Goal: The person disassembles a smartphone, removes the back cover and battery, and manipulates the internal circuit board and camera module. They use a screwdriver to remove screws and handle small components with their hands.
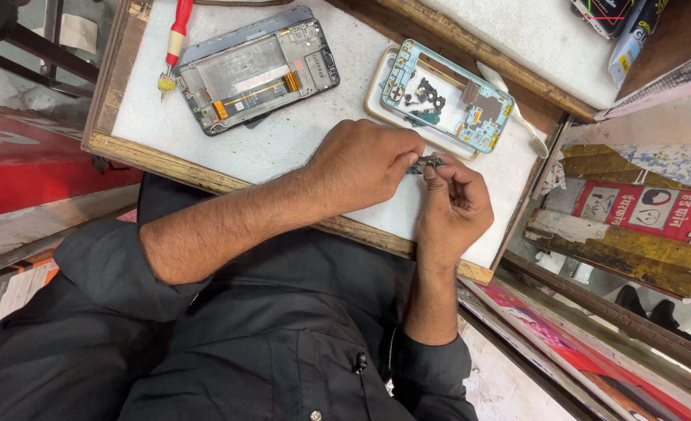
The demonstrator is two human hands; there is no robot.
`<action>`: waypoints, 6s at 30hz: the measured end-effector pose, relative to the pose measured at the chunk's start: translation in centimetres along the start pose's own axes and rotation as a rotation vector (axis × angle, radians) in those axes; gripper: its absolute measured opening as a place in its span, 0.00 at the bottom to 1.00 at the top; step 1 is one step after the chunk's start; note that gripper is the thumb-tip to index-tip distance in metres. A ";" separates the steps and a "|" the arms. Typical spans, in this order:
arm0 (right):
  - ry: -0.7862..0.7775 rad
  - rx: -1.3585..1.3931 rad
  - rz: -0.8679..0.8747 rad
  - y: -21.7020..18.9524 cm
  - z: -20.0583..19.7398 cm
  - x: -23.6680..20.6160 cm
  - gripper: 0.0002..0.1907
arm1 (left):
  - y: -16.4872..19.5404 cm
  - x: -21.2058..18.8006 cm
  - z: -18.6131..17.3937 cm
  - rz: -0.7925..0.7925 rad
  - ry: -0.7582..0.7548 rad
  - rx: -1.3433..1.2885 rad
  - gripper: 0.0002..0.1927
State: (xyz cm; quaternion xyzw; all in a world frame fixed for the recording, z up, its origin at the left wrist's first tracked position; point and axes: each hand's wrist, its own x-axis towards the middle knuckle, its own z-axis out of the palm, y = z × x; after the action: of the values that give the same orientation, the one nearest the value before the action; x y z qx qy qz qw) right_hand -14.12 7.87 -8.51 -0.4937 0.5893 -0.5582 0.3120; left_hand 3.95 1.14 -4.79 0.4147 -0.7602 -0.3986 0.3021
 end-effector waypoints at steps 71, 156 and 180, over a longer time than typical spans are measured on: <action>-0.069 -0.172 -0.123 -1.0 0.2 -0.7 0.02 | -1.3 -1.7 0.1 0.103 0.099 -0.106 0.04; -0.222 0.295 0.084 -5.3 -3.4 -3.5 0.21 | 4.4 -5.6 -3.3 -0.042 0.125 -0.346 0.07; -0.337 -0.257 -0.096 -3.4 -1.4 -0.3 0.06 | 2.3 -4.7 -3.0 0.304 0.203 0.177 0.11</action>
State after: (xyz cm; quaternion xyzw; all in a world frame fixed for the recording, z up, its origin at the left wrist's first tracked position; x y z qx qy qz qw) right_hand -14.51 9.02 -5.06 -0.6431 0.5709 -0.4024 0.3138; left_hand 7.61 4.99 -1.92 0.3582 -0.8117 -0.2364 0.3963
